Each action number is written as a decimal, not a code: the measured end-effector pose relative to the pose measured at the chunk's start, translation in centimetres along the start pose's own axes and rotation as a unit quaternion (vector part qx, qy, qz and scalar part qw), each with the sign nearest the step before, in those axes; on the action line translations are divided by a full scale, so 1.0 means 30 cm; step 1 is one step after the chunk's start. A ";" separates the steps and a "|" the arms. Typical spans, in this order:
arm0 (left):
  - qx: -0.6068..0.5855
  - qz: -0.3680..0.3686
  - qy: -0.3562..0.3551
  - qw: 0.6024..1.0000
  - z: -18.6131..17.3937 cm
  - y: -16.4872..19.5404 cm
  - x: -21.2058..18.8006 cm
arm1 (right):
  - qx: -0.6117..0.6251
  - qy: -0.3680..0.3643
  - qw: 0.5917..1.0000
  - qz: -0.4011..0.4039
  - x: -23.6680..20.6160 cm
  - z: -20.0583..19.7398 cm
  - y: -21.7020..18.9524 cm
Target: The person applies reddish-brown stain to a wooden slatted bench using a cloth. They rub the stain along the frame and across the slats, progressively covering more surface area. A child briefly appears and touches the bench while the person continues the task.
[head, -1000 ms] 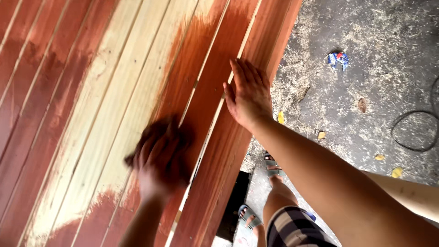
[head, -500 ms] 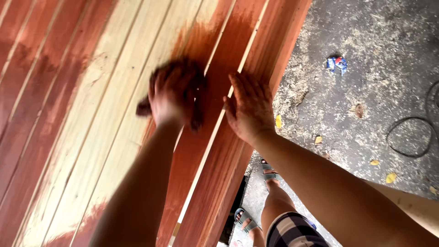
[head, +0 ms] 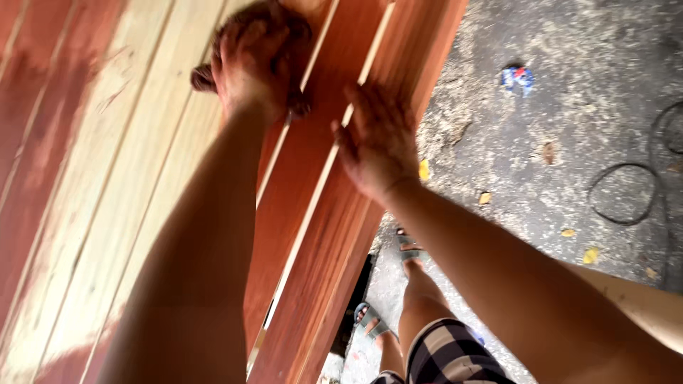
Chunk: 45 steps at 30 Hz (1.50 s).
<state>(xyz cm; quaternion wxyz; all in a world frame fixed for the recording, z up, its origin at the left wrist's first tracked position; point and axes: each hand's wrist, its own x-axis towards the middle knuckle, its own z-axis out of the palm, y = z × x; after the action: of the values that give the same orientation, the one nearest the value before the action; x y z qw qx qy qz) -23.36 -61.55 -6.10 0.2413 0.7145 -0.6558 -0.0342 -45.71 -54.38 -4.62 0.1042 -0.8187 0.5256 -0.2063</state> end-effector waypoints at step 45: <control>0.036 -0.097 -0.010 0.995 -0.199 -0.082 -0.288 | -0.004 -0.005 1.000 -0.029 0.046 0.035 0.069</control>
<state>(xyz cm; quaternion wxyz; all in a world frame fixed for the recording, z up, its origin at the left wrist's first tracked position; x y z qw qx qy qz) -20.12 -51.45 -4.10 0.2045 0.7828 -0.5863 -0.0407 -46.45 -56.55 -6.06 0.0975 -0.8348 0.5023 -0.2029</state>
